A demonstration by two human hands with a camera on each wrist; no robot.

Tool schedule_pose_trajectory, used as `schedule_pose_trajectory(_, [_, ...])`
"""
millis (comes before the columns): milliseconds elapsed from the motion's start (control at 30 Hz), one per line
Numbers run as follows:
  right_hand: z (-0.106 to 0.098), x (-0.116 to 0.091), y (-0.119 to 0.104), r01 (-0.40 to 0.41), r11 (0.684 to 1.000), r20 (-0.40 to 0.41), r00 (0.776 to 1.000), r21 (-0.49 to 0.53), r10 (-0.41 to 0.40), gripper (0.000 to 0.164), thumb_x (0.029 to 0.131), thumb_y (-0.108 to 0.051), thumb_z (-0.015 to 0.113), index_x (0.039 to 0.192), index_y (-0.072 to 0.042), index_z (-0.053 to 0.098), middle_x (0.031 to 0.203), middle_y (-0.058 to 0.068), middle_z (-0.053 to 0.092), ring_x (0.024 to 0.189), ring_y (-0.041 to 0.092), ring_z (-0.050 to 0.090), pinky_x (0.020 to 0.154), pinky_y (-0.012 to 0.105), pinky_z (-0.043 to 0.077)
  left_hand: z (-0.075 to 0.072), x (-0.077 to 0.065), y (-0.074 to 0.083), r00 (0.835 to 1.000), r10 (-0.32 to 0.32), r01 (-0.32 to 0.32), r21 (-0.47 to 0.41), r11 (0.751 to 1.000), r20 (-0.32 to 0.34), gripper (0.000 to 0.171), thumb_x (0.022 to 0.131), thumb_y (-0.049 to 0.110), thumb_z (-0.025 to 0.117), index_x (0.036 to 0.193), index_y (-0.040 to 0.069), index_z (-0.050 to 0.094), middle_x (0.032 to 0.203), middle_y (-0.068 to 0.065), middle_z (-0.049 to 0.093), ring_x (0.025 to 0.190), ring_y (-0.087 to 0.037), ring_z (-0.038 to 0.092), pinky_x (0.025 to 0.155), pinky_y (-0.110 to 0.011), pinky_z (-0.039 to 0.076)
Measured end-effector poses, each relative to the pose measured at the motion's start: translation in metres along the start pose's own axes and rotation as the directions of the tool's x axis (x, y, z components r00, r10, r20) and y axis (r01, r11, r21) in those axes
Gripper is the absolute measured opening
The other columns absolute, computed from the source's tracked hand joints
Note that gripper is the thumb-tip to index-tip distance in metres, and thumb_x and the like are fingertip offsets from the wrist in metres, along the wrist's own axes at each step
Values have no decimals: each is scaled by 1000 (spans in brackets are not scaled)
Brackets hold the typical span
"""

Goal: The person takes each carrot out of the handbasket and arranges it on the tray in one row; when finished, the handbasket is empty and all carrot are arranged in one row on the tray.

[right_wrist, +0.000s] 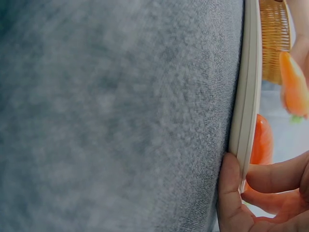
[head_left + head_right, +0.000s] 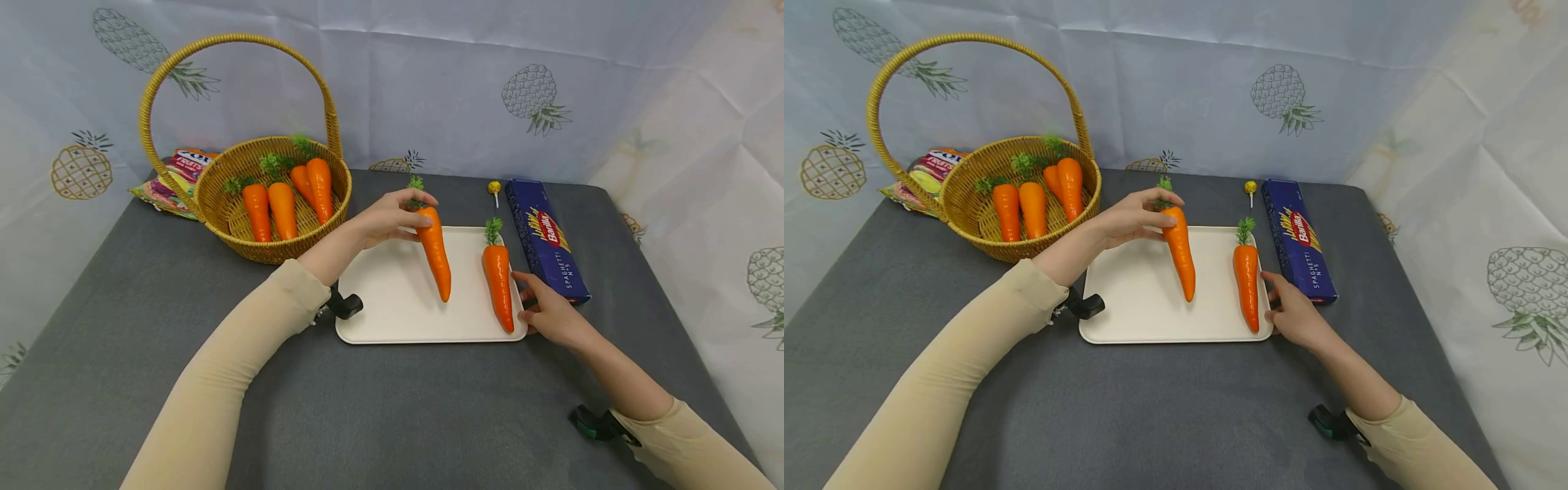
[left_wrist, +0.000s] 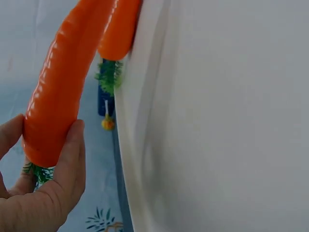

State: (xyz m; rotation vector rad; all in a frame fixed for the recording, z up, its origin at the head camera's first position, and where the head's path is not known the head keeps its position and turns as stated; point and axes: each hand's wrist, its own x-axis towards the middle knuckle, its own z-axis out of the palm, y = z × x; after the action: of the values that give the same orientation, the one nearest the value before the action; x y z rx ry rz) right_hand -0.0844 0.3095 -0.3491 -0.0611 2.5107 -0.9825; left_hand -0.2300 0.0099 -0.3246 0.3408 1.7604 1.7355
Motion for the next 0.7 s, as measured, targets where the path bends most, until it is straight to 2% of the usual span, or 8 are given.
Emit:
schedule_pose_trajectory(133, [0,0,0,-6,1000,4,1000,0,6,75,93,2,58,156,-1,18,126,29,45,86,22,56,68,25,61,8,4,-2,1000,-19,19,-6,1000,5,42,94,7,65,135,11,54,133,-13,50,117,-29,57,102,-49,54])
schedule_pose_trajectory(467, [0,2,1,-25,1000,2,1000,-11,25,73,95,-1,57,156,-2,17,123,26,45,85,22,56,68,25,61,25,18,-7,999,-50,50,-8,999,-8,48,93,7,66,139,10,51,136,-14,50,116,-28,57,102,-47,55])
schedule_pose_trajectory(700, [0,4,2,-27,999,-15,1000,-32,26,69,97,-2,55,156,-2,18,121,26,46,83,23,56,66,27,61,38,24,-10,998,-61,61,12,998,0,49,93,7,66,140,9,52,134,-14,52,109,-26,59,101,-46,56])
